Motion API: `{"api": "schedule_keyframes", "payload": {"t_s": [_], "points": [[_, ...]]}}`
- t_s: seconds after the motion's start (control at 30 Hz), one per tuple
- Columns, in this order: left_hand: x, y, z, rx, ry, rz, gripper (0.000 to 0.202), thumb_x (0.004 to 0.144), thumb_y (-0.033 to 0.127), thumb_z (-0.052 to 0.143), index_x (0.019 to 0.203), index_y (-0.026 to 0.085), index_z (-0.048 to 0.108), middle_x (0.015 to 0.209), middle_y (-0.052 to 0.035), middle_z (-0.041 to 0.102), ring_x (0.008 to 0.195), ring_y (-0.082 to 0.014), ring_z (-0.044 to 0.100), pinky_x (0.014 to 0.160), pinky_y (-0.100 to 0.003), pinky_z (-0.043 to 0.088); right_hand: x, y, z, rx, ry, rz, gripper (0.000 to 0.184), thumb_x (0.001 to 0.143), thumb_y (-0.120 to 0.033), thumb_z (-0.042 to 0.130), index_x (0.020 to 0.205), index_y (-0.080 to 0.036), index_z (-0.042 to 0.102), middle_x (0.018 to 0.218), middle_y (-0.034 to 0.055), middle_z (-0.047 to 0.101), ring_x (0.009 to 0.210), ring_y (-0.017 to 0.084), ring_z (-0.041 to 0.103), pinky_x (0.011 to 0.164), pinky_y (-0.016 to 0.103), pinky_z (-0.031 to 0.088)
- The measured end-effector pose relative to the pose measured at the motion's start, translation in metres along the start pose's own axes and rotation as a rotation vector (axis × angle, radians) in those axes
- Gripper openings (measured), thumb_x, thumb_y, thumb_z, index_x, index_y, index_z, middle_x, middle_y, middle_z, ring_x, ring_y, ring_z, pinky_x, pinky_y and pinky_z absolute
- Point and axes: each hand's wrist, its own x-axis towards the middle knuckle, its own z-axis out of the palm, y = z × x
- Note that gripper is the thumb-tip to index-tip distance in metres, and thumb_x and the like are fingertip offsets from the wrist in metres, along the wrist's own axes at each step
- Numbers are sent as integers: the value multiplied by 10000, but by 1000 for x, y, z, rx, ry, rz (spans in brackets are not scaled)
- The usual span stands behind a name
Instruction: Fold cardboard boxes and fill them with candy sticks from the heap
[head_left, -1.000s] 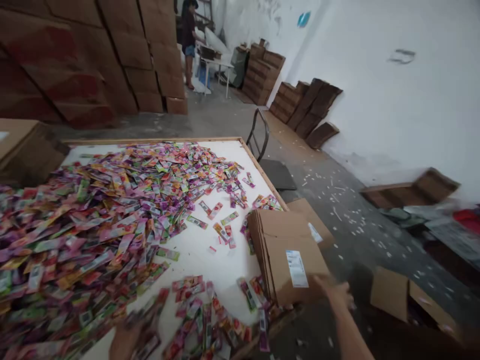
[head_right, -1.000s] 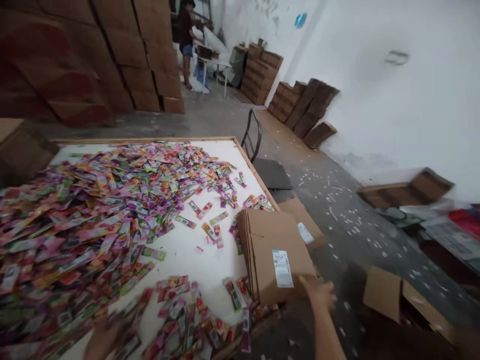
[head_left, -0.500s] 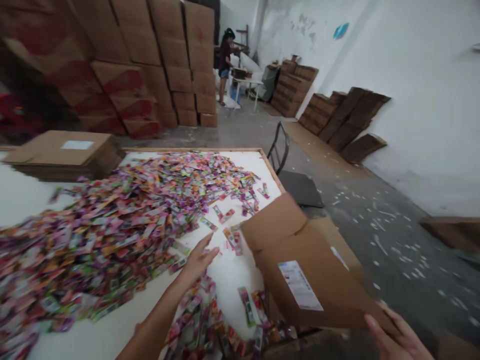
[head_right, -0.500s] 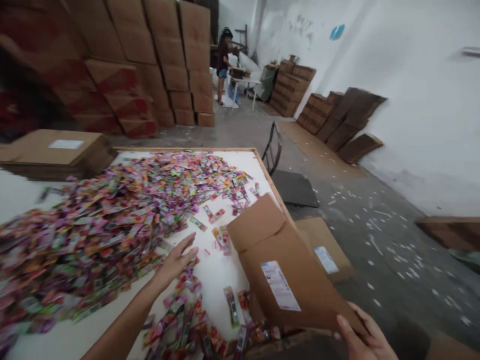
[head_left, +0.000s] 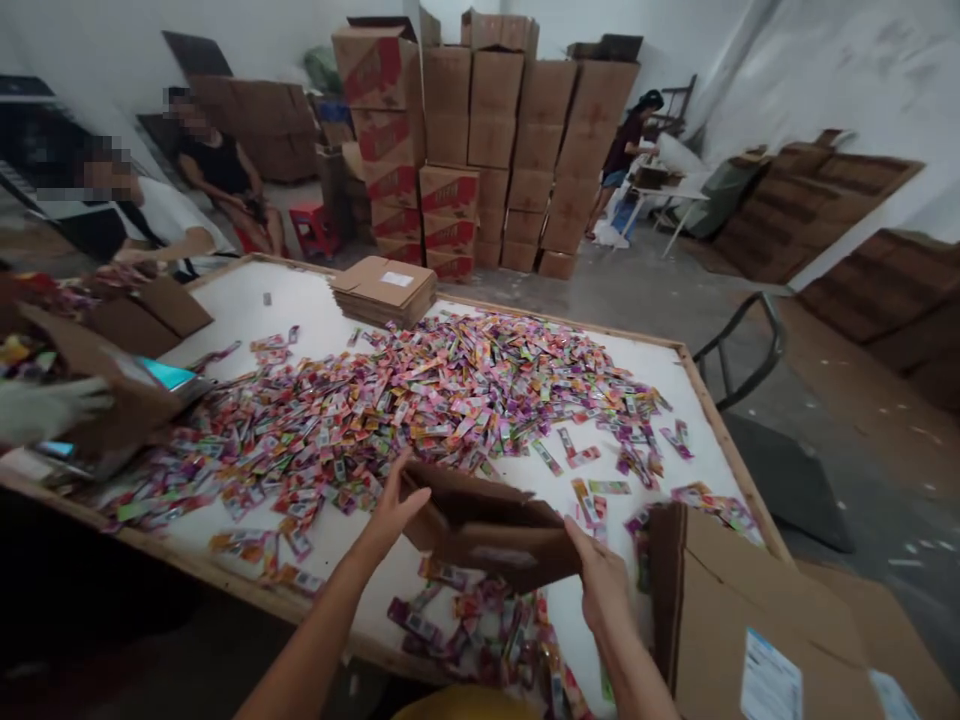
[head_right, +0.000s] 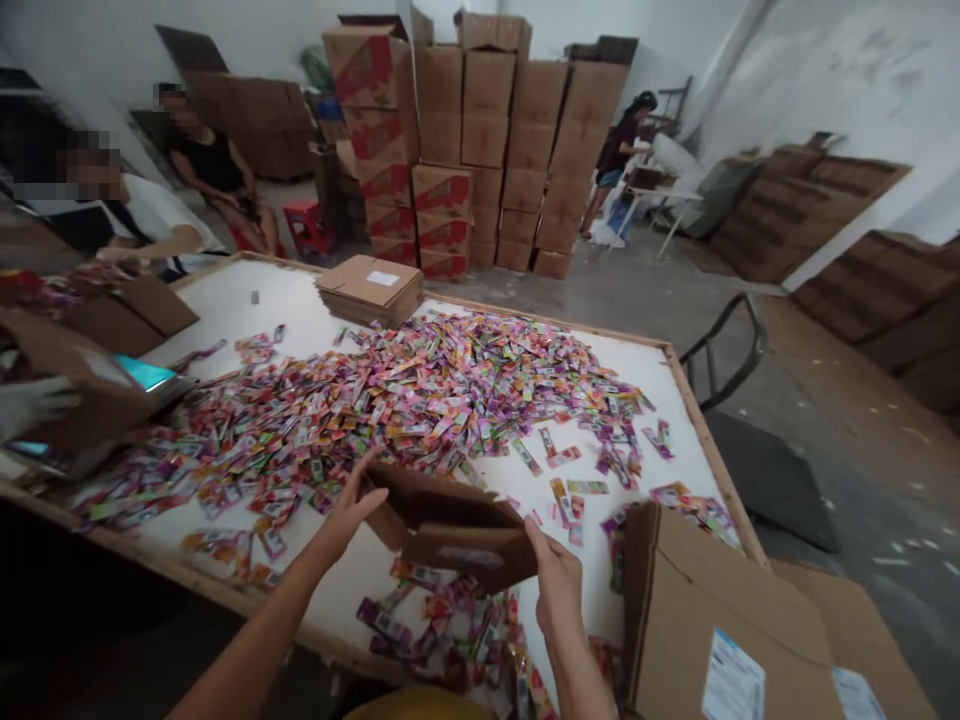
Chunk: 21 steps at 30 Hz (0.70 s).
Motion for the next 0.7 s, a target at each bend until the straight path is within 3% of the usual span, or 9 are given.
{"api": "schedule_keyframes", "payload": {"t_s": [0.07, 0.13, 0.27, 0.33, 0.43, 0.53, 0.6, 0.67, 0.7], "points": [[-12, -4, -16, 26, -189, -23, 720, 766, 496, 657, 1396, 232, 428, 1519, -105, 400, 1439, -288, 295, 1188, -422, 227, 2, -15, 17, -80, -120, -2, 475, 543, -505, 820, 878, -173, 764, 937, 67, 763, 979, 254, 673, 843, 326, 526], [-20, -14, -26, 65, -246, -57, 645, 797, 470, 634, 1369, 235, 449, 1477, -108, 451, 1405, -287, 354, 1169, -437, 267, 2, -29, 26, -209, -272, 46, 421, 536, -454, 833, 842, -177, 750, 839, 52, 753, 869, 224, 677, 733, 299, 524], [-29, -56, -29, 192, 30, -14, 723, 671, 301, 721, 1322, 195, 426, 1376, -127, 505, 1330, -301, 433, 1136, -474, 309, -5, -25, 32, -379, -609, 207, 452, 542, -455, 818, 886, -177, 728, 895, 61, 716, 833, 222, 653, 628, 307, 506], [-34, -77, -24, 246, 80, 50, 708, 641, 191, 684, 1300, 198, 426, 1341, -110, 524, 1313, -280, 448, 1143, -467, 304, -9, 0, 35, -462, -579, 67, 444, 521, -431, 809, 881, -185, 723, 962, 70, 691, 856, 237, 640, 669, 349, 518], [-40, -94, -15, 248, -88, 152, 611, 660, 105, 565, 1256, 212, 484, 1308, -97, 557, 1286, -251, 473, 1143, -459, 313, -9, 41, 40, -667, -262, -331, 312, 493, -317, 784, 744, -204, 637, 861, 44, 621, 779, 233, 602, 723, 394, 509], [-40, -95, -12, 165, -174, 194, 568, 627, 78, 490, 1171, 219, 568, 1240, -89, 607, 1238, -246, 510, 1121, -457, 344, -9, 46, 36, -772, -78, -512, 365, 541, -366, 756, 816, -213, 570, 862, 47, 580, 788, 255, 599, 717, 409, 511], [-39, -92, -11, 93, -110, 167, 517, 605, 83, 469, 1084, 215, 612, 1157, -79, 642, 1181, -244, 544, 1091, -446, 373, -17, 28, 28, -783, -105, -585, 591, 592, -471, 744, 1076, -184, 566, 1098, 123, 585, 1009, 312, 597, 791, 430, 516], [-38, -89, -11, 33, -50, 110, 452, 600, 99, 469, 1003, 210, 640, 1077, -66, 664, 1108, -241, 577, 1045, -432, 409, -36, 5, 23, -877, -274, -720, 960, 602, -565, 753, 1403, -188, 383, 1425, 188, 420, 1320, 363, 415, 991, 496, 434], [-37, -87, -11, 7, -31, 76, 423, 601, 108, 476, 974, 208, 648, 1047, -61, 671, 1076, -239, 588, 1023, -428, 422, -48, -5, 22, -968, -409, -789, 1122, 574, -603, 773, 1494, -215, 261, 1525, 185, 309, 1412, 376, 284, 1085, 541, 330]]}}
